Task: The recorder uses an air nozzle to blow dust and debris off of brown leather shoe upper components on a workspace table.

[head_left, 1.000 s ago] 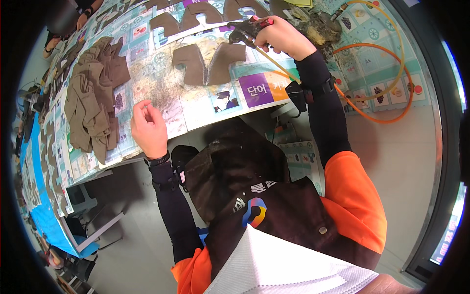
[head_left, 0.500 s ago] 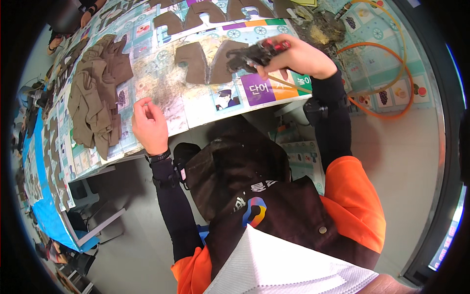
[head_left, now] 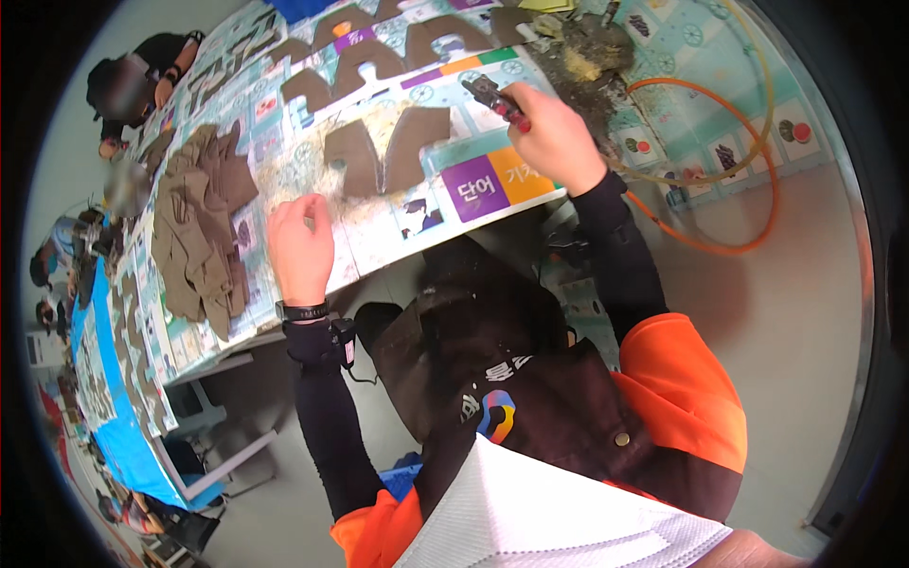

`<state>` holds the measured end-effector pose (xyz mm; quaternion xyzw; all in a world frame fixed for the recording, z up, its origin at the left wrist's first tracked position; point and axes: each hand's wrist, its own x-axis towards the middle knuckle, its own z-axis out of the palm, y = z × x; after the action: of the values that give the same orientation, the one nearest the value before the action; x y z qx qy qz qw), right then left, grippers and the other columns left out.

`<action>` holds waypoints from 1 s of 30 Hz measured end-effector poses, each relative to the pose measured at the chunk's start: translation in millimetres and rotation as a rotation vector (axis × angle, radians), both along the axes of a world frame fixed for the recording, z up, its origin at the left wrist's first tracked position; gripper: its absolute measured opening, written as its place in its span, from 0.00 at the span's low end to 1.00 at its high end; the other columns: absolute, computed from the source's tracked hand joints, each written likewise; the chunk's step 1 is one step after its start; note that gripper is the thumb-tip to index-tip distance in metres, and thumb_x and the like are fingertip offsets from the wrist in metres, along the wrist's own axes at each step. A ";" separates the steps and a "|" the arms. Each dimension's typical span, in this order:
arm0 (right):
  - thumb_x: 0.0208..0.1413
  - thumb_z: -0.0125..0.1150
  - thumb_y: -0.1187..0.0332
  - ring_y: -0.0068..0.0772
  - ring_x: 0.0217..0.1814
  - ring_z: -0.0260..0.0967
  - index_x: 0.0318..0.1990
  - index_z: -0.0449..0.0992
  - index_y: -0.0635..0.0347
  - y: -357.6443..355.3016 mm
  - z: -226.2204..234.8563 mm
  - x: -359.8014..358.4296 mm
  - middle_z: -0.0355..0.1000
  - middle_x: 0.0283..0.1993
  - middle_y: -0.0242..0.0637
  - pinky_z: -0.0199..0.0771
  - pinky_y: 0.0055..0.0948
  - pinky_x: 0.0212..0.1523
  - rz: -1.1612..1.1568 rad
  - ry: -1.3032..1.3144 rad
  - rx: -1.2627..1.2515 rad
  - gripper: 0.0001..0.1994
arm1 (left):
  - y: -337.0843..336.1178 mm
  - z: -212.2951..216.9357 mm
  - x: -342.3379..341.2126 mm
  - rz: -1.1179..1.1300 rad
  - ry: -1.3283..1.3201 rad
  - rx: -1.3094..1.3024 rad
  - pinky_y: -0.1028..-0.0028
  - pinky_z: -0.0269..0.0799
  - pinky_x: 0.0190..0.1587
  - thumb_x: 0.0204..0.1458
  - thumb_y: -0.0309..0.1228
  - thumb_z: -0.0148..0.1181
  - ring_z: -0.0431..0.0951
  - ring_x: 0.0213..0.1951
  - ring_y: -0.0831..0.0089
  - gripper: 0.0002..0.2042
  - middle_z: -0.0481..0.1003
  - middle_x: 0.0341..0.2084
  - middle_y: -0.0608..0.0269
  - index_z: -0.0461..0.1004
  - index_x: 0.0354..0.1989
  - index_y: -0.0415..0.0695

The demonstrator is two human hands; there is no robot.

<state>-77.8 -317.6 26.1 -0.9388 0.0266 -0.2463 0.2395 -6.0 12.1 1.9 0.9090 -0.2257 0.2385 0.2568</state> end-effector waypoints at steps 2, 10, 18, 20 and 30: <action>0.48 0.55 0.75 0.55 0.43 0.71 0.46 0.70 0.58 3.0 -10.3 -2.0 0.73 0.38 0.46 0.71 0.47 0.38 -0.145 0.035 -0.059 0.15 | -10.8 9.8 10.7 -0.017 0.268 0.126 0.63 0.69 0.41 0.57 0.36 0.57 0.76 0.36 0.55 0.13 0.77 0.31 0.53 0.79 0.36 0.38; 0.39 0.62 0.71 0.41 0.46 0.70 0.40 0.71 0.60 -14.6 -47.9 -16.8 0.72 0.38 0.40 0.62 0.42 0.57 -0.290 -0.104 -0.302 0.17 | -43.0 26.2 54.2 -0.233 0.657 -0.117 0.71 0.68 0.28 0.57 0.34 0.59 0.79 0.24 0.72 0.10 0.78 0.20 0.59 0.74 0.33 0.38; 0.34 0.69 0.69 0.39 0.50 0.68 0.48 0.71 0.60 -16.9 -45.1 -21.0 0.72 0.42 0.37 0.57 0.44 0.65 -0.322 -0.034 -0.241 0.27 | -161.4 171.0 126.9 -0.508 0.610 -0.227 0.85 0.54 0.19 0.60 0.37 0.58 0.64 0.16 0.88 0.09 0.72 0.18 0.72 0.73 0.36 0.45; 0.36 0.69 0.65 0.39 0.47 0.68 0.45 0.71 0.61 -14.4 -41.0 -19.1 0.70 0.39 0.38 0.58 0.44 0.63 -0.270 -0.069 -0.206 0.24 | -191.0 205.0 167.5 -0.593 0.538 -0.310 0.87 0.54 0.20 0.61 0.37 0.58 0.64 0.16 0.88 0.11 0.73 0.20 0.72 0.73 0.38 0.42; 0.43 0.58 0.67 0.38 0.47 0.67 0.46 0.70 0.65 -26.9 -50.1 -16.0 0.69 0.39 0.39 0.59 0.43 0.63 -0.308 -0.066 -0.276 0.20 | -345.7 84.2 350.8 -0.621 0.944 -0.786 0.83 0.60 0.20 0.62 0.33 0.51 0.68 0.20 0.80 0.12 0.75 0.23 0.60 0.74 0.42 0.35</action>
<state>-93.8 -344.5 -24.0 -0.9389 0.1278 -0.3121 0.0688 344.8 -333.6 86.1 0.6482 -0.2363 -0.2037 0.6946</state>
